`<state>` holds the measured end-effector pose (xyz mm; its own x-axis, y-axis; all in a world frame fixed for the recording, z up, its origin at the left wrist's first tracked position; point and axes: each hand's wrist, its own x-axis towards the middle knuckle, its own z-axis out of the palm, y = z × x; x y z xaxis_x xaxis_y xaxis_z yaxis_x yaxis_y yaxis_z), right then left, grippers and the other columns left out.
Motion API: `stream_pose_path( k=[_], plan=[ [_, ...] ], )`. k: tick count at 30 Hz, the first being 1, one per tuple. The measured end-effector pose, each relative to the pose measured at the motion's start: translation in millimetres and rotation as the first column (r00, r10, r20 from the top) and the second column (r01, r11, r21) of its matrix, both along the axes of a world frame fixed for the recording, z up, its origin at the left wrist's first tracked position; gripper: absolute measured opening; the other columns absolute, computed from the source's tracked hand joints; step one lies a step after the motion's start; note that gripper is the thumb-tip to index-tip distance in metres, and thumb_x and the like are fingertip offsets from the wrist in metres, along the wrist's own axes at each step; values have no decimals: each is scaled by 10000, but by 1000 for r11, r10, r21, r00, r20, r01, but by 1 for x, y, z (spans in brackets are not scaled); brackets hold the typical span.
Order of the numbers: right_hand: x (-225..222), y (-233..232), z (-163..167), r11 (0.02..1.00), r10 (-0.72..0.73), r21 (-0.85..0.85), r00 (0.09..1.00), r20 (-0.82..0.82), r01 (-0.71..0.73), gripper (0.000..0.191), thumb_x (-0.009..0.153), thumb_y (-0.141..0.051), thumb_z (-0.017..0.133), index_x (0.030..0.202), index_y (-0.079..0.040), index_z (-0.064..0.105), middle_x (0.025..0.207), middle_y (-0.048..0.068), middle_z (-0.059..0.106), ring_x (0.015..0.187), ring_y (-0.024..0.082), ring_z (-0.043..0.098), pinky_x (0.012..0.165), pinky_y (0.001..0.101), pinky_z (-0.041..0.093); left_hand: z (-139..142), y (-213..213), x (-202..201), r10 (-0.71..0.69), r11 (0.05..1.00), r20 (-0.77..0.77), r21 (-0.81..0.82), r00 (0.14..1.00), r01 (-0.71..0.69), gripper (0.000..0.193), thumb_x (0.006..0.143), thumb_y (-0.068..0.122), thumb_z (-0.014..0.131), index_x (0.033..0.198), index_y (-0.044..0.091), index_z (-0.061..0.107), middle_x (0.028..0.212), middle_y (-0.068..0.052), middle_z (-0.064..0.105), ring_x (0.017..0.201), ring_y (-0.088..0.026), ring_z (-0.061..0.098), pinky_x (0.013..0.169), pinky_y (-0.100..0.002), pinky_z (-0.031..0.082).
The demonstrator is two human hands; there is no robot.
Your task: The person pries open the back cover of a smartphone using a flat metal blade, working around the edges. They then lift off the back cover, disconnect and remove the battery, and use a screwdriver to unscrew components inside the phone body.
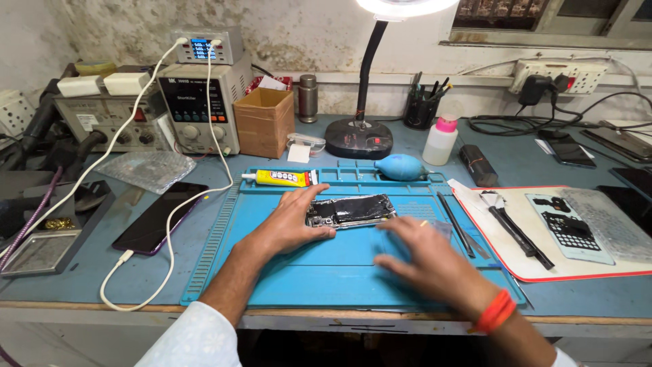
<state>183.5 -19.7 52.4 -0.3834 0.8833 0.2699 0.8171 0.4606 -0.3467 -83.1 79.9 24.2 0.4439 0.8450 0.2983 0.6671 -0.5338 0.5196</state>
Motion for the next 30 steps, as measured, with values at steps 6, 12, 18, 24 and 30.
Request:
stream_pose_path(
  k=[6, 12, 18, 24, 30],
  plan=[
    [-7, -33, -20, 986, 166, 13, 979, -118, -166, 600, 895, -413, 719, 1385, -107, 557, 1467, 165, 470, 1358, 360, 453, 1086, 454, 407, 4, -9, -4, -42, 997, 25, -61, 999, 44, 914, 707, 413, 851, 1485, 196, 424, 1444, -145, 536, 1353, -325, 466, 1124, -437, 396],
    [4, -38, -11, 967, 205, -129, 972, -116, -219, 594, 904, -405, 713, 1392, -111, 544, 1470, 128, 477, 1374, 326, 462, 1094, 430, 422, 19, -29, -8, -52, 985, -6, -166, 999, 51, 890, 670, 385, 869, 1443, 218, 462, 1378, -125, 585, 1372, -283, 474, 1136, -423, 396],
    [16, -44, 0, 940, 291, -128, 940, -181, -316, 572, 877, -352, 767, 1332, -61, 579, 1388, 118, 579, 1308, 294, 573, 1066, 399, 468, 32, -41, -2, -115, 983, -124, -158, 986, 95, 895, 676, 413, 861, 1452, 223, 458, 1436, -111, 530, 1397, -298, 433, 1138, -437, 386],
    [25, -45, 1, 989, 114, -77, 984, -137, -125, 526, 821, -346, 776, 1252, -78, 635, 1237, 89, 684, 1162, 268, 664, 993, 372, 504, 30, -34, 46, -101, 994, -286, -77, 953, 82, 944, 714, 570, 811, 1507, 248, 413, 1442, -112, 506, 1383, -321, 414, 1124, -534, 303],
    [56, -28, -13, 989, -84, 126, 995, 53, 77, 560, 804, -404, 772, 1260, -95, 676, 1270, 130, 645, 1190, 332, 590, 1018, 425, 447, 14, -27, 73, -167, 982, -198, 57, 966, 182, 801, 801, 471, 739, 1489, 201, 431, 1359, -149, 576, 1267, -363, 506, 1056, -506, 402]
  ],
)
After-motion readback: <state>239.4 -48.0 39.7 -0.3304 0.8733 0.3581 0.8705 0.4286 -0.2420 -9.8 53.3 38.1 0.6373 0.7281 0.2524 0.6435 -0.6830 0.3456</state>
